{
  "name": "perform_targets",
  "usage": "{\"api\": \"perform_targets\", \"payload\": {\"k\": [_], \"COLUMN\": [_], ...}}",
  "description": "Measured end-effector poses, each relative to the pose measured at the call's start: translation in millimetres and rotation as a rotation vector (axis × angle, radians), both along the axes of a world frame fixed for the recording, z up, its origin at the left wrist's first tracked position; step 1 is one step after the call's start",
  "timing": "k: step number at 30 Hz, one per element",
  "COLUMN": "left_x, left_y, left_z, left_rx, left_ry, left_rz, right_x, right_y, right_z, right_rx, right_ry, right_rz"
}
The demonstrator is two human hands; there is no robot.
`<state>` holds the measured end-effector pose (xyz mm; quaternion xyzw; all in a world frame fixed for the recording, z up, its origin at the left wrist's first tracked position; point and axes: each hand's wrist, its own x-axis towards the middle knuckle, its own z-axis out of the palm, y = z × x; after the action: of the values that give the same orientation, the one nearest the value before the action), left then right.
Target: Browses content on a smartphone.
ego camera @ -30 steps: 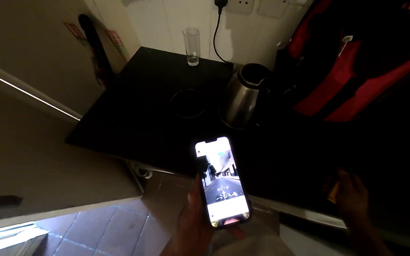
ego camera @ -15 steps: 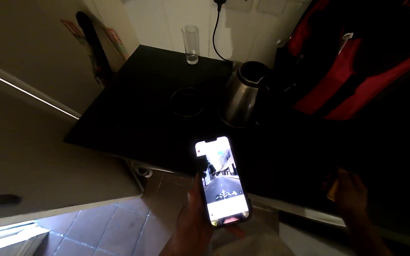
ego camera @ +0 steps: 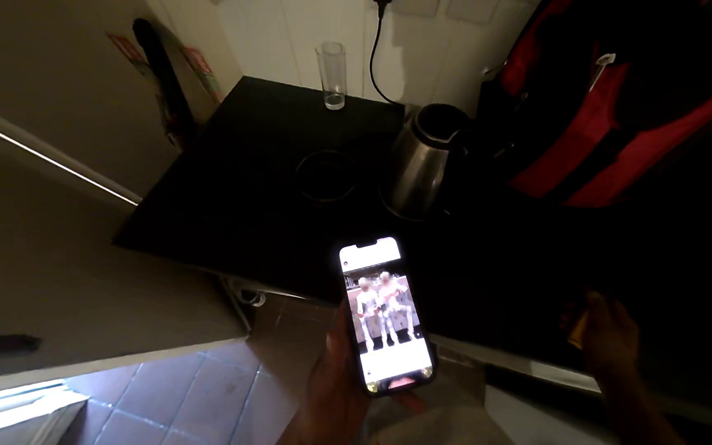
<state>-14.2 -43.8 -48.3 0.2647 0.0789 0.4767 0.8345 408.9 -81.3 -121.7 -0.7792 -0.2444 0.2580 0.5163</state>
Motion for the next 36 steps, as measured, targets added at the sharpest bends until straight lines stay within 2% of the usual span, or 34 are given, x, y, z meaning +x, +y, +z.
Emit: {"api": "perform_targets", "payload": {"k": [36], "left_x": [0.4], "left_y": [-5.8], "left_z": [-2.7], "left_rx": [-0.035], "left_ry": [0.006], "left_rz": [0.000], "right_x": [-2.4], "right_y": [0.6], "right_z": [2.4], "right_rx": [0.027], "right_ry": [-0.005], "right_rz": [0.016]}}
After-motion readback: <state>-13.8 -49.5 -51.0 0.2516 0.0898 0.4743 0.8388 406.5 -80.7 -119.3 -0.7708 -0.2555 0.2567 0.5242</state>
